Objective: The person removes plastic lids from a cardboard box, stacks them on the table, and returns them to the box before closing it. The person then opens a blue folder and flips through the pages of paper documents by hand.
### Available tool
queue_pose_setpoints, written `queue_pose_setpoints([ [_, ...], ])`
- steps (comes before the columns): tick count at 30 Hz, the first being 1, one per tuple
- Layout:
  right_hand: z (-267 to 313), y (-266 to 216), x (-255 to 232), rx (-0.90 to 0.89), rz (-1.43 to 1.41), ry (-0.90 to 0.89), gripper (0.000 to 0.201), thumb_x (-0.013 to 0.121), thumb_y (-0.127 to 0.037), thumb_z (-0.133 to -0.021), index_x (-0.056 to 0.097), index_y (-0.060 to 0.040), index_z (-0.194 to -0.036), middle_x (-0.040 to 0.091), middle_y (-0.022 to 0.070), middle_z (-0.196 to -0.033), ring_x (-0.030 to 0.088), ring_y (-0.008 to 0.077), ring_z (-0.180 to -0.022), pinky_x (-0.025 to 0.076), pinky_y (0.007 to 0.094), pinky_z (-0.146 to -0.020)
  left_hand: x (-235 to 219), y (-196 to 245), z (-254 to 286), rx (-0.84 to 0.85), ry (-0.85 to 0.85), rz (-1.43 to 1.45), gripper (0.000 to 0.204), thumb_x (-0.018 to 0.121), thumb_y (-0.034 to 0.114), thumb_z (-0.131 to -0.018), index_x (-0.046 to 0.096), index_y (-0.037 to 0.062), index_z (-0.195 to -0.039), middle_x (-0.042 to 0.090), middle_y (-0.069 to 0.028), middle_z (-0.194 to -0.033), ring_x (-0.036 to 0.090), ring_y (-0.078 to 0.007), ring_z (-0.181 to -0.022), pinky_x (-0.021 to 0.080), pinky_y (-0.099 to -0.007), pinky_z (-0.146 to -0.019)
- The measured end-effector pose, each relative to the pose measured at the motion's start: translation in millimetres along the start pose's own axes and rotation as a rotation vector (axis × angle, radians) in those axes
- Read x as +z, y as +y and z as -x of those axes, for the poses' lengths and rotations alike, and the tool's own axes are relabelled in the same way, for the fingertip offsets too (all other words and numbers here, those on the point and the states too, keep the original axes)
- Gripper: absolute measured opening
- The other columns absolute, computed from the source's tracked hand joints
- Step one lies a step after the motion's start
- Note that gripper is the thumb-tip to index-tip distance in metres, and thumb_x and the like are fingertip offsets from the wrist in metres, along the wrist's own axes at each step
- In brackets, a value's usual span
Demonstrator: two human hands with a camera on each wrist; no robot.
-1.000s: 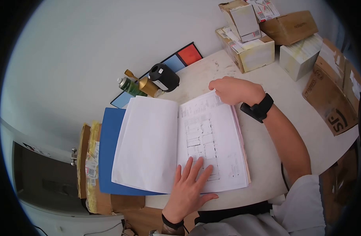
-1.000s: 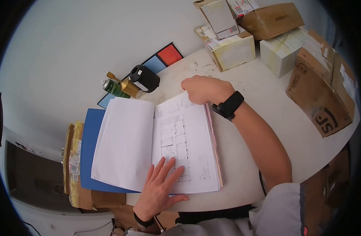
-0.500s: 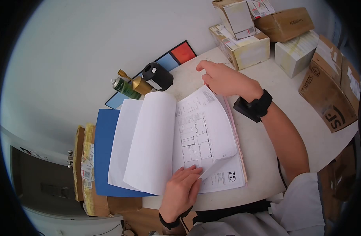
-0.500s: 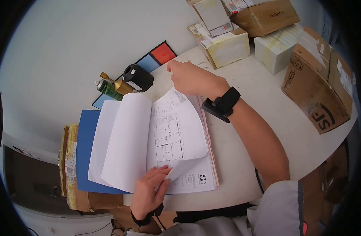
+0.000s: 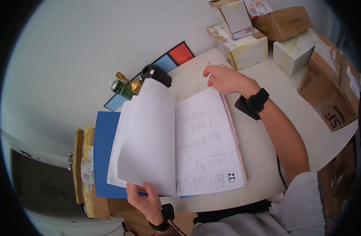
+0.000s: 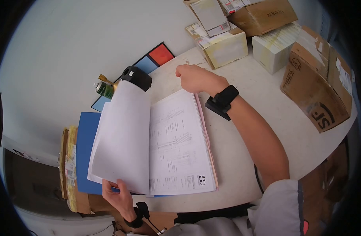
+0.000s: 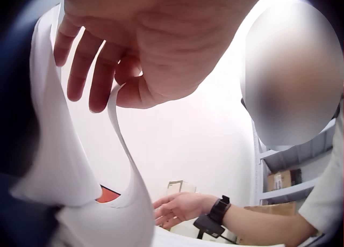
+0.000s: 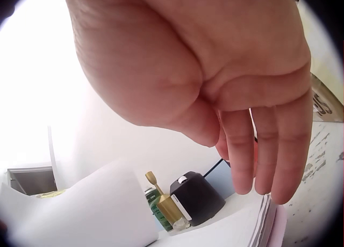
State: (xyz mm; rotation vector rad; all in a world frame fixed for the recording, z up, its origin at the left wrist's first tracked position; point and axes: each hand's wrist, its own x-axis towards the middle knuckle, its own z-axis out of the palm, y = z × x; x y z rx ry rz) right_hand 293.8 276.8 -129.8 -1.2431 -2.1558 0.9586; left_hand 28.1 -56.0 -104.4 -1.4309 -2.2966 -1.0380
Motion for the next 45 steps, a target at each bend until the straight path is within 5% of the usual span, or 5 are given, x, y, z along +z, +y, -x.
queue_pose_setpoints([
  [7, 8, -12, 4, 0.006, 0.098, -0.143, 0.039, 0.044, 0.005, -0.095, 0.061, 0.0015, -0.130, 0.071, 0.0183, -0.123, 0.067, 0.0330, -0.114, 0.053, 0.0394, -0.094, -20, 12, 8, 0.337, 0.457, -0.216, 0.016, 0.054, -0.012, -0.081, 0.056, 0.0027, -0.086, 0.053, -0.0257, -0.141, 0.057, -0.0436, -0.130, 0.047, -0.0566, -0.110],
  [11, 8, -11, 5, -0.028, 0.159, -0.159, 0.037, 0.044, 0.002, -0.097, 0.061, 0.0017, -0.130, 0.070, 0.0195, -0.123, 0.066, 0.0350, -0.114, 0.052, 0.0401, -0.095, -8, 62, 10, 0.573, -0.699, 0.194, 0.053, 0.091, 0.026, -0.077, 0.067, 0.0058, -0.120, 0.060, -0.0209, -0.140, 0.052, -0.0449, -0.137, 0.038, -0.0609, -0.116],
  [22, 12, -15, 0, -0.023, 0.153, -0.177, 0.032, 0.044, -0.009, -0.104, 0.062, 0.0012, -0.129, 0.069, 0.0224, -0.121, 0.066, 0.0369, -0.112, 0.051, 0.0425, -0.096, 18, 41, -3, 0.559, -0.926, -0.104, 0.088, 0.091, 0.052, -0.068, 0.062, 0.0101, -0.140, 0.053, -0.0174, -0.151, 0.046, -0.0399, -0.145, 0.023, -0.0659, -0.122],
  [40, 8, -14, -4, 0.002, 0.031, 0.001, 0.037, 0.043, -0.002, -0.098, 0.059, 0.0017, -0.131, 0.070, 0.0202, -0.118, 0.067, 0.0340, -0.110, 0.052, 0.0423, -0.092, 21, 63, 6, 0.563, -0.759, -0.014, 0.032, 0.079, 0.014, -0.085, 0.071, 0.0075, -0.115, 0.069, -0.0118, -0.131, 0.058, -0.0357, -0.134, 0.023, -0.0675, -0.120],
  [45, 9, -14, -12, 0.028, 0.001, 0.013, 0.045, 0.044, 0.000, -0.093, 0.061, 0.0006, -0.135, 0.066, 0.0246, -0.134, 0.064, 0.0385, -0.122, 0.052, 0.0444, -0.101, 14, 24, -7, 0.242, -0.013, -0.231, 0.021, 0.070, -0.001, -0.083, 0.049, 0.0040, -0.080, 0.068, -0.0146, -0.132, 0.051, -0.0460, -0.138, 0.021, -0.0648, -0.121],
])
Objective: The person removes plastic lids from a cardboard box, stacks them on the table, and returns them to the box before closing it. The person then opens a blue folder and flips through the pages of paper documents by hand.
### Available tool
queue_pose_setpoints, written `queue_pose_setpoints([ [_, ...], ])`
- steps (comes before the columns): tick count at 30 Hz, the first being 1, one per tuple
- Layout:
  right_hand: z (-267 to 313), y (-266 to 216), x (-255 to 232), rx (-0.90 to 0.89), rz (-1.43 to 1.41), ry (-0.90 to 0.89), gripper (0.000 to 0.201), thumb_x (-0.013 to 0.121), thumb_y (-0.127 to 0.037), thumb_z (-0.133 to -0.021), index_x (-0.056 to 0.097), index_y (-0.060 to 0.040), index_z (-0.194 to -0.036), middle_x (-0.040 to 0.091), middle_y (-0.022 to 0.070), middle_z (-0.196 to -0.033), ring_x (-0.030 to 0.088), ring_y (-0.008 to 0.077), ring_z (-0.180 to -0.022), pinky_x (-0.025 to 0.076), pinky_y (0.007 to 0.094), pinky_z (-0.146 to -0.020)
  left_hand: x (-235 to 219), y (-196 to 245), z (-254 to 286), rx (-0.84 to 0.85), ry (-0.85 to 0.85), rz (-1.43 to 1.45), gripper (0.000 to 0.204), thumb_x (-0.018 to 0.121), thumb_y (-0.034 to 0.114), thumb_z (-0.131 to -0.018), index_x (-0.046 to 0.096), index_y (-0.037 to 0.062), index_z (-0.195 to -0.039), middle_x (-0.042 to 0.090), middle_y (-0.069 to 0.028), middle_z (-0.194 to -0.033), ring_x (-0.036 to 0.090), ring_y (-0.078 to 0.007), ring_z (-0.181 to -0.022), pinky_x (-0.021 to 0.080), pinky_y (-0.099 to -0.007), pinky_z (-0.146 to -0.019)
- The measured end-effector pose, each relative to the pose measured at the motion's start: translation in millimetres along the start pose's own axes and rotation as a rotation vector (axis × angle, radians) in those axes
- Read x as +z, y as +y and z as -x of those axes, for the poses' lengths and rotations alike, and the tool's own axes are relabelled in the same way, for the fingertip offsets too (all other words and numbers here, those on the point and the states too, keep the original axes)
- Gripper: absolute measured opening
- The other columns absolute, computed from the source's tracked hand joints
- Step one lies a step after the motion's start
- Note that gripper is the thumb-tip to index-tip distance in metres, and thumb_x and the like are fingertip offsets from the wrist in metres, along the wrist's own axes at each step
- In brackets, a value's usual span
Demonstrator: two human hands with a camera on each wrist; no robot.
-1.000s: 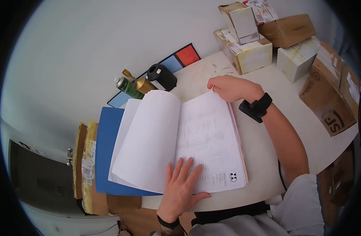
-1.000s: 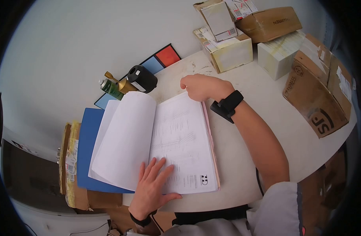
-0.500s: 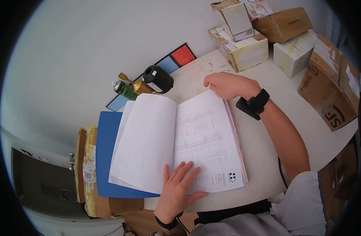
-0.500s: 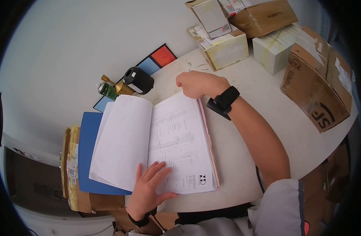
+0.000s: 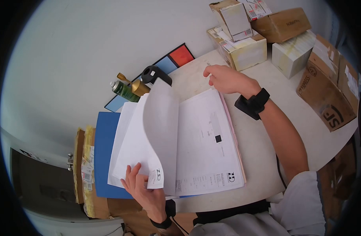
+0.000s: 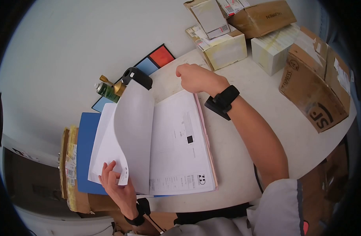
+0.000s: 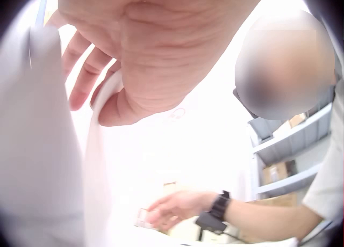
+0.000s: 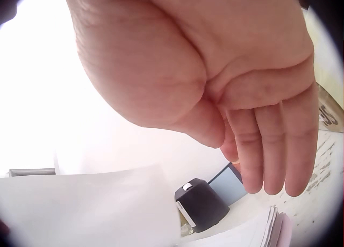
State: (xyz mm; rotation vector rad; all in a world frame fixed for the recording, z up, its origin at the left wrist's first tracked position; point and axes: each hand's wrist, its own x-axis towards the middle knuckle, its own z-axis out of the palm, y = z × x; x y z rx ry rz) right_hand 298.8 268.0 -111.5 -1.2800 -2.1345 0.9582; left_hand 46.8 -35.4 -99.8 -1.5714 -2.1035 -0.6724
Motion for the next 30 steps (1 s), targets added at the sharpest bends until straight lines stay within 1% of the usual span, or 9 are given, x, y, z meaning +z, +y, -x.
queue_pose_setpoints([
  [2, 2, -2, 2, -0.004, 0.005, -0.054, 0.042, 0.043, -0.001, -0.096, 0.060, 0.0003, -0.135, 0.067, 0.0225, -0.128, 0.065, 0.0356, -0.118, 0.052, 0.0429, -0.099, -7, -37, 4, -0.056, 0.072, -0.146, 0.017, 0.066, -0.003, -0.082, 0.060, 0.0024, -0.097, 0.056, -0.0215, -0.145, 0.046, -0.0439, -0.141, 0.029, -0.0617, -0.118],
  [4, 3, -1, 6, -0.002, 0.015, -0.107, 0.039, 0.042, -0.003, -0.100, 0.059, 0.0000, -0.134, 0.069, 0.0204, -0.122, 0.066, 0.0328, -0.113, 0.052, 0.0415, -0.096, -12, -34, 0, -0.090, 0.128, -0.192, 0.025, 0.065, -0.003, -0.081, 0.064, 0.0016, -0.106, 0.051, -0.0233, -0.149, 0.045, -0.0432, -0.142, 0.032, -0.0603, -0.117],
  [7, 4, 1, 14, -0.043, 0.176, -0.201, 0.037, 0.041, -0.009, -0.103, 0.059, -0.0007, -0.135, 0.069, 0.0207, -0.125, 0.065, 0.0349, -0.115, 0.051, 0.0441, -0.098, -23, -9, 10, -0.158, 0.418, -0.084, 0.048, 0.063, -0.004, -0.080, 0.063, 0.0007, -0.128, 0.046, -0.0244, -0.153, 0.043, -0.0427, -0.143, 0.036, -0.0587, -0.116],
  [9, 5, -4, 12, -0.055, 0.184, -0.202, 0.035, 0.043, -0.011, -0.104, 0.059, -0.0007, -0.134, 0.068, 0.0203, -0.127, 0.064, 0.0369, -0.117, 0.050, 0.0451, -0.099, -32, 6, 25, 0.154, 0.176, 0.403, 0.053, 0.073, 0.004, -0.082, 0.062, 0.0032, -0.134, 0.047, -0.0230, -0.153, 0.041, -0.0434, -0.146, 0.037, -0.0604, -0.117],
  [11, 0, 3, 17, -0.076, 0.191, -0.197, 0.035, 0.043, -0.011, -0.104, 0.060, -0.0008, -0.133, 0.068, 0.0206, -0.126, 0.064, 0.0370, -0.117, 0.050, 0.0447, -0.099, -35, 26, 10, 0.404, -0.556, 0.450, 0.063, 0.088, 0.026, -0.080, 0.063, 0.0065, -0.134, 0.050, -0.0203, -0.151, 0.039, -0.0440, -0.147, 0.029, -0.0647, -0.120],
  [12, -1, 6, 18, -0.086, 0.189, -0.176, 0.035, 0.043, -0.011, -0.104, 0.060, -0.0008, -0.132, 0.069, 0.0208, -0.125, 0.064, 0.0371, -0.116, 0.051, 0.0443, -0.099, -28, 32, 7, 0.397, -0.552, 0.457, 0.063, 0.088, 0.026, -0.080, 0.063, 0.0065, -0.134, 0.050, -0.0203, -0.151, 0.039, -0.0440, -0.147, 0.029, -0.0647, -0.120],
  [14, 1, 3, 16, -0.097, 0.179, -0.175, 0.034, 0.043, -0.011, -0.104, 0.060, -0.0005, -0.132, 0.069, 0.0212, -0.124, 0.065, 0.0370, -0.116, 0.051, 0.0441, -0.098, -8, 42, 4, 0.532, -0.725, 0.100, 0.083, 0.091, 0.050, -0.069, 0.063, 0.0101, -0.136, 0.054, -0.0163, -0.149, 0.040, -0.0430, -0.148, 0.019, -0.0674, -0.123],
  [18, 1, 6, 13, -0.136, 0.158, -0.168, 0.034, 0.043, -0.011, -0.103, 0.060, 0.0002, -0.131, 0.070, 0.0220, -0.120, 0.066, 0.0373, -0.112, 0.051, 0.0442, -0.097, 1, 24, 2, 0.442, -0.725, 0.124, 0.089, 0.090, 0.056, -0.066, 0.063, 0.0116, -0.139, 0.055, -0.0131, -0.149, 0.041, -0.0406, -0.148, 0.010, -0.0719, -0.122],
  [30, -2, 7, 19, -0.135, 0.172, -0.155, 0.034, 0.044, -0.010, -0.103, 0.062, 0.0011, -0.129, 0.070, 0.0225, -0.120, 0.066, 0.0381, -0.112, 0.051, 0.0443, -0.096, -1, 26, 4, 0.425, -0.820, 0.147, 0.090, 0.092, 0.053, -0.065, 0.062, 0.0134, -0.140, 0.052, -0.0143, -0.153, 0.040, -0.0405, -0.149, 0.007, -0.0728, -0.122],
])
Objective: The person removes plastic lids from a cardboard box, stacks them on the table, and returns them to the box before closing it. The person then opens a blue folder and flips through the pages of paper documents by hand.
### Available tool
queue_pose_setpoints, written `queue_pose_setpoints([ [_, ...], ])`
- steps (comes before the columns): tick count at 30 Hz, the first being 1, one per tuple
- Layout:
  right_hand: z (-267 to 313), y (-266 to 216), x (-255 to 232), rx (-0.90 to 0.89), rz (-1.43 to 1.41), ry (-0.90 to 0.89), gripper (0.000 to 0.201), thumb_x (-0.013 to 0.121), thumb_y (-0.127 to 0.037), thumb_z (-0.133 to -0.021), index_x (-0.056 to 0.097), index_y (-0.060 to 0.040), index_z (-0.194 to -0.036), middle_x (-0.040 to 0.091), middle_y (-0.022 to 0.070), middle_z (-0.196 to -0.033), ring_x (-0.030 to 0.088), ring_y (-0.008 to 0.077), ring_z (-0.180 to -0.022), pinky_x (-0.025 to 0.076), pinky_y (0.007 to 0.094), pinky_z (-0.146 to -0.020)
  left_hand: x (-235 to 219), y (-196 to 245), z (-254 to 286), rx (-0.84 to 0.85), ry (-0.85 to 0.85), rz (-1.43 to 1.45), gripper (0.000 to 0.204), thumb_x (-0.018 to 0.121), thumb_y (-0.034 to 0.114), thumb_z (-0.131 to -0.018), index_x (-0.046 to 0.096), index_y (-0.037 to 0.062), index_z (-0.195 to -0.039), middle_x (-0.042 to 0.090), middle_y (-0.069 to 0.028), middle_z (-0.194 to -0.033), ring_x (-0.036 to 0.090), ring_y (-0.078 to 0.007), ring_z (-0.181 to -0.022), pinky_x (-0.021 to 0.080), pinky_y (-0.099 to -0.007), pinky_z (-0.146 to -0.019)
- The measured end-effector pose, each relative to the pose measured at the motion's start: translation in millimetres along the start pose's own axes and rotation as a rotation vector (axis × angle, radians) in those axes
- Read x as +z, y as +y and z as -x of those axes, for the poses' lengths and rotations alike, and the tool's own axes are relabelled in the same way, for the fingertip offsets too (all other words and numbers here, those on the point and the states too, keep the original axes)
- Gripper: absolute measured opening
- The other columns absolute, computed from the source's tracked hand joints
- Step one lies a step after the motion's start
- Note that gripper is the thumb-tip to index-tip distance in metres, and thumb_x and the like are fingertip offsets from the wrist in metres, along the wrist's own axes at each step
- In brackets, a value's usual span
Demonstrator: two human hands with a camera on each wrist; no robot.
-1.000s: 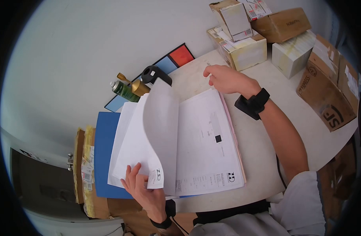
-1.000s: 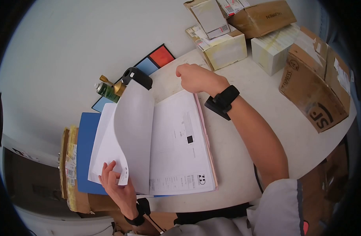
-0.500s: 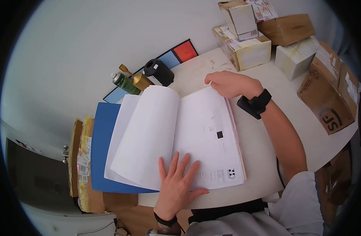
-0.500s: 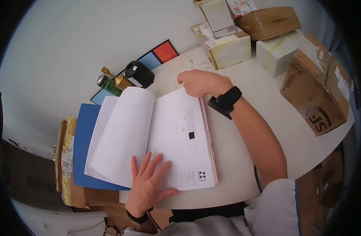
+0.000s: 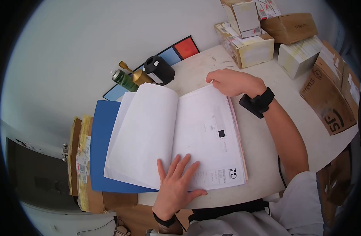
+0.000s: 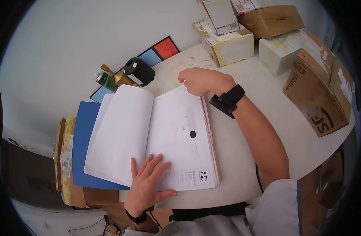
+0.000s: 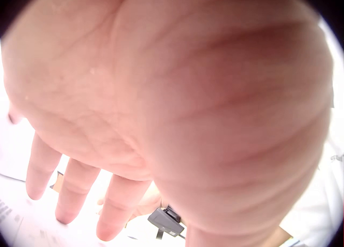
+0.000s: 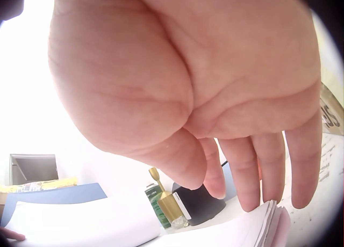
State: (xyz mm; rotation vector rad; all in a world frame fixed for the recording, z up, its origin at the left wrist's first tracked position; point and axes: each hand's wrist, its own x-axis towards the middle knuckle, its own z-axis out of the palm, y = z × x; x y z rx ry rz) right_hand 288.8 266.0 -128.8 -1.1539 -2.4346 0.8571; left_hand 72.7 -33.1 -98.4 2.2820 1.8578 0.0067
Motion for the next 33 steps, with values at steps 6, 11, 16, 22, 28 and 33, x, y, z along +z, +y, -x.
queue_pose_setpoints([
  [6, 2, -8, -4, 0.009, 0.024, -0.048, 0.034, 0.043, -0.010, -0.103, 0.061, 0.0022, -0.130, 0.070, 0.0226, -0.123, 0.065, 0.0382, -0.115, 0.051, 0.0438, -0.097, -5, 3, -1, -0.018, -0.008, -0.007, 0.085, 0.091, 0.053, -0.066, 0.064, 0.0127, -0.137, 0.052, -0.0164, -0.154, 0.043, -0.0407, -0.147, 0.007, -0.0738, -0.121],
  [11, 0, -6, -3, 0.004, 0.015, -0.027, 0.033, 0.044, -0.010, -0.103, 0.062, 0.0028, -0.127, 0.071, 0.0228, -0.120, 0.066, 0.0386, -0.113, 0.051, 0.0442, -0.097, -1, 3, -3, 0.044, 0.021, 0.016, 0.079, 0.088, 0.052, -0.072, 0.065, 0.0098, -0.135, 0.053, -0.0215, -0.151, 0.046, -0.0453, -0.143, 0.011, -0.0791, -0.116],
  [16, 3, -17, -11, 0.033, 0.003, -0.047, 0.032, 0.044, -0.010, -0.102, 0.063, 0.0027, -0.125, 0.072, 0.0225, -0.116, 0.067, 0.0387, -0.110, 0.052, 0.0439, -0.095, -4, 5, -3, 0.007, 0.000, 0.051, 0.082, 0.087, 0.057, -0.073, 0.064, 0.0111, -0.137, 0.054, -0.0189, -0.153, 0.046, -0.0419, -0.146, 0.006, -0.0746, -0.120],
  [22, 7, -15, -13, 0.021, 0.026, -0.020, 0.033, 0.045, -0.011, -0.102, 0.063, 0.0019, -0.127, 0.070, 0.0223, -0.120, 0.066, 0.0378, -0.112, 0.052, 0.0435, -0.097, 0, 4, -5, 0.008, 0.024, 0.031, 0.080, 0.085, 0.057, -0.076, 0.065, 0.0103, -0.137, 0.055, -0.0194, -0.152, 0.046, -0.0420, -0.146, 0.005, -0.0743, -0.121],
  [28, 6, -15, -16, 0.061, 0.047, -0.047, 0.034, 0.045, -0.012, -0.103, 0.062, 0.0001, -0.129, 0.069, 0.0216, -0.123, 0.065, 0.0374, -0.115, 0.051, 0.0433, -0.099, -1, 4, -4, 0.031, 0.027, 0.036, 0.074, 0.085, 0.053, -0.078, 0.065, 0.0093, -0.134, 0.053, -0.0234, -0.151, 0.047, -0.0474, -0.142, 0.010, -0.0798, -0.115],
  [33, 3, -4, -16, 0.043, 0.078, -0.039, 0.035, 0.044, -0.012, -0.103, 0.061, -0.0027, -0.133, 0.065, 0.0199, -0.130, 0.062, 0.0352, -0.119, 0.050, 0.0434, -0.101, -4, 13, -7, 0.047, 0.023, -0.006, 0.074, 0.088, 0.047, -0.075, 0.065, 0.0091, -0.135, 0.053, -0.0239, -0.151, 0.048, -0.0483, -0.141, 0.014, -0.0796, -0.115],
])
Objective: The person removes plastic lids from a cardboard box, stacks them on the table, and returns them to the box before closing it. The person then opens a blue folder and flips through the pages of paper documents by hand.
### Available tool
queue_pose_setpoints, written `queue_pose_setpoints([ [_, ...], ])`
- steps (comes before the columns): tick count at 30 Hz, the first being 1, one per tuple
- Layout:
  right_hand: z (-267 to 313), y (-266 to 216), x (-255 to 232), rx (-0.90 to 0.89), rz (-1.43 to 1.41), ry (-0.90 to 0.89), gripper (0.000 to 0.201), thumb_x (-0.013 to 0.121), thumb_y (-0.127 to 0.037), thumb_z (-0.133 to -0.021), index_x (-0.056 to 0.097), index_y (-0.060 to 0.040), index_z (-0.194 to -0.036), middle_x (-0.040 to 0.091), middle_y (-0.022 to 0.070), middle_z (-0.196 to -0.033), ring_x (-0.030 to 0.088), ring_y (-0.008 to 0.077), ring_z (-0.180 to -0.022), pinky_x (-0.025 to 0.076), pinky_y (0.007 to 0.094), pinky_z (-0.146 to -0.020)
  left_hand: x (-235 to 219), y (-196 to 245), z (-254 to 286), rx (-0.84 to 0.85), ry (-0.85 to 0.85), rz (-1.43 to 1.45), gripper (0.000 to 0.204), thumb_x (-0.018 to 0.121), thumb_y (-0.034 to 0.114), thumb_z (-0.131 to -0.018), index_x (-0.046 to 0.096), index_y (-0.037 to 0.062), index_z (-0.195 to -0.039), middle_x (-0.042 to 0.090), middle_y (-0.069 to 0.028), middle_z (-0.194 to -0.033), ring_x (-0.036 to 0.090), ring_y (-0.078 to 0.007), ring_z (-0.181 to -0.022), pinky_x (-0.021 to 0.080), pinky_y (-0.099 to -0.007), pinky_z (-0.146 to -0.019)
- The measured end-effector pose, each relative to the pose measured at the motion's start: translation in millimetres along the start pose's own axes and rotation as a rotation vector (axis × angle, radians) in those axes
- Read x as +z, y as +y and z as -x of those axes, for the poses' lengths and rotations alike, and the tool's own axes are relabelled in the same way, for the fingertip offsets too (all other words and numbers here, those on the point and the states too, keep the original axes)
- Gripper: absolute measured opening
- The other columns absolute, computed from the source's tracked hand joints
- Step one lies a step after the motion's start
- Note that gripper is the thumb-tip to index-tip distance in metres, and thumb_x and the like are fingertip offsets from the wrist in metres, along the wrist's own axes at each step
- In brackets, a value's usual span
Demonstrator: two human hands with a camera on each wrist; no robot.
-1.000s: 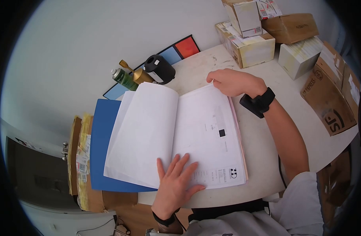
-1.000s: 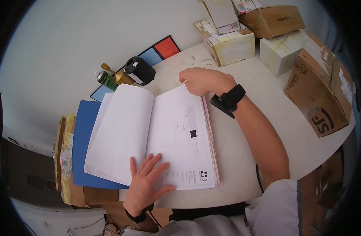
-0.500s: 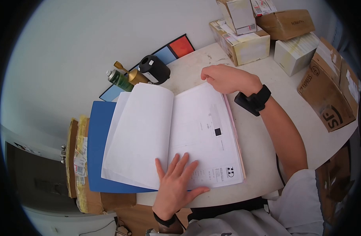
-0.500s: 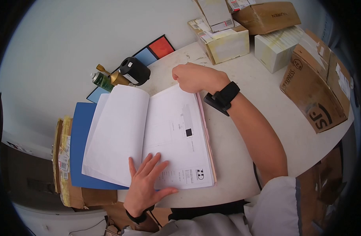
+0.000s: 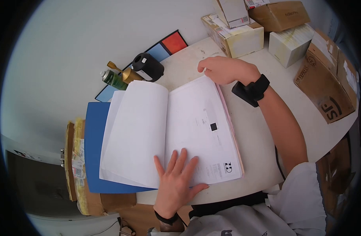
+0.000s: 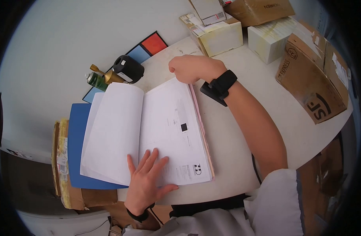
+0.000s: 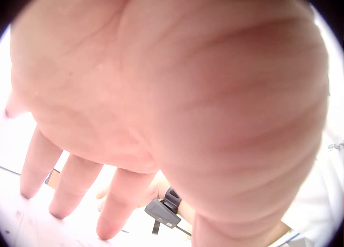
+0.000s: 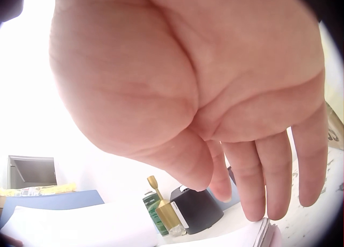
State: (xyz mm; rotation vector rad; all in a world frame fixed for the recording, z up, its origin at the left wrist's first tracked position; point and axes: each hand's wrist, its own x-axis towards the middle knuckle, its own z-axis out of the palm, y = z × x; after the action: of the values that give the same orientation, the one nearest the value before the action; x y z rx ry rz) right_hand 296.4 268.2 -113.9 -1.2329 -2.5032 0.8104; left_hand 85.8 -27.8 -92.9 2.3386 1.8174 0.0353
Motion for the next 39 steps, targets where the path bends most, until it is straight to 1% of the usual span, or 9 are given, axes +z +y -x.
queue_pose_setpoints([
  [7, 1, -8, -3, 0.065, -0.025, -0.020, 0.036, 0.043, -0.013, -0.103, 0.061, -0.0037, -0.133, 0.062, 0.0188, -0.136, 0.062, 0.0343, -0.119, 0.050, 0.0431, -0.100, -4, -13, 4, -0.065, 0.096, 0.266, 0.019, 0.070, 0.004, -0.089, 0.073, 0.0002, -0.108, 0.078, -0.0201, -0.105, 0.073, -0.0397, -0.105, 0.029, -0.0665, -0.118],
  [17, 0, 0, -3, 0.068, -0.092, 0.192, 0.035, 0.046, -0.011, -0.102, 0.060, 0.0004, -0.132, 0.068, 0.0229, -0.124, 0.066, 0.0382, -0.111, 0.051, 0.0434, -0.096, 12, -30, 8, -0.200, 0.379, 0.569, 0.018, 0.081, 0.010, -0.084, 0.069, -0.0024, -0.078, 0.076, -0.0166, -0.083, 0.067, -0.0286, -0.067, 0.037, -0.0560, -0.117],
  [19, -1, -2, -4, 0.075, -0.107, 0.210, 0.035, 0.047, -0.010, -0.102, 0.060, 0.0006, -0.132, 0.068, 0.0228, -0.124, 0.066, 0.0377, -0.111, 0.051, 0.0431, -0.096, 19, -38, 16, -0.190, 0.512, 0.733, 0.024, 0.079, 0.013, -0.090, 0.065, -0.0035, -0.079, 0.067, -0.0081, -0.068, 0.053, -0.0167, -0.059, 0.053, -0.0430, -0.094],
  [23, 4, -7, -2, 0.062, -0.138, 0.166, 0.035, 0.047, -0.009, -0.102, 0.060, 0.0005, -0.132, 0.068, 0.0223, -0.124, 0.067, 0.0357, -0.110, 0.052, 0.0426, -0.094, 19, -45, 29, -0.383, 0.732, 0.758, 0.031, 0.075, 0.015, -0.096, 0.058, -0.0023, -0.075, 0.053, -0.0008, -0.061, 0.039, -0.0091, -0.060, 0.043, -0.0280, -0.065],
  [25, 4, -8, -3, 0.052, -0.116, 0.159, 0.035, 0.047, -0.009, -0.102, 0.060, 0.0003, -0.133, 0.069, 0.0220, -0.124, 0.067, 0.0352, -0.109, 0.053, 0.0427, -0.093, 15, -58, 36, -0.487, 1.023, 0.397, 0.039, 0.070, 0.014, -0.100, 0.048, 0.0006, -0.070, 0.044, 0.0017, -0.059, 0.032, -0.0073, -0.062, 0.024, -0.0257, -0.056],
  [31, 4, -10, 2, 0.101, -0.118, 0.030, 0.035, 0.046, -0.010, -0.102, 0.061, -0.0008, -0.132, 0.067, 0.0216, -0.128, 0.065, 0.0343, -0.115, 0.051, 0.0427, -0.097, 8, -73, 68, -0.476, 1.264, -0.193, 0.035, 0.064, 0.000, -0.095, 0.040, 0.0050, -0.070, 0.039, 0.0000, -0.065, 0.033, -0.0110, -0.060, 0.028, -0.0304, -0.055],
  [34, 4, -9, 7, 0.086, -0.086, 0.003, 0.035, 0.044, -0.011, -0.103, 0.061, -0.0007, -0.132, 0.066, 0.0214, -0.131, 0.063, 0.0346, -0.119, 0.050, 0.0426, -0.100, 12, -24, 73, -0.261, 1.133, 0.206, 0.027, 0.064, -0.004, -0.090, 0.046, 0.0056, -0.073, 0.054, -0.0053, -0.076, 0.045, -0.0149, -0.061, 0.037, -0.0286, -0.060],
  [38, 1, -12, 9, 0.055, -0.014, -0.038, 0.034, 0.043, -0.011, -0.103, 0.061, -0.0009, -0.131, 0.066, 0.0203, -0.130, 0.063, 0.0355, -0.120, 0.049, 0.0433, -0.102, -12, 6, 24, 0.099, 0.207, 0.264, 0.043, 0.090, 0.028, -0.078, 0.068, 0.0057, -0.107, 0.066, -0.0145, -0.120, 0.063, -0.0341, -0.120, 0.050, -0.0520, -0.100],
  [39, 1, -11, 7, 0.056, -0.033, -0.034, 0.034, 0.043, -0.011, -0.103, 0.061, -0.0009, -0.130, 0.066, 0.0201, -0.130, 0.062, 0.0358, -0.120, 0.049, 0.0432, -0.102, -7, 6, 20, 0.106, 0.217, 0.262, 0.043, 0.090, 0.028, -0.078, 0.068, 0.0057, -0.107, 0.066, -0.0145, -0.120, 0.063, -0.0341, -0.120, 0.050, -0.0520, -0.100],
])
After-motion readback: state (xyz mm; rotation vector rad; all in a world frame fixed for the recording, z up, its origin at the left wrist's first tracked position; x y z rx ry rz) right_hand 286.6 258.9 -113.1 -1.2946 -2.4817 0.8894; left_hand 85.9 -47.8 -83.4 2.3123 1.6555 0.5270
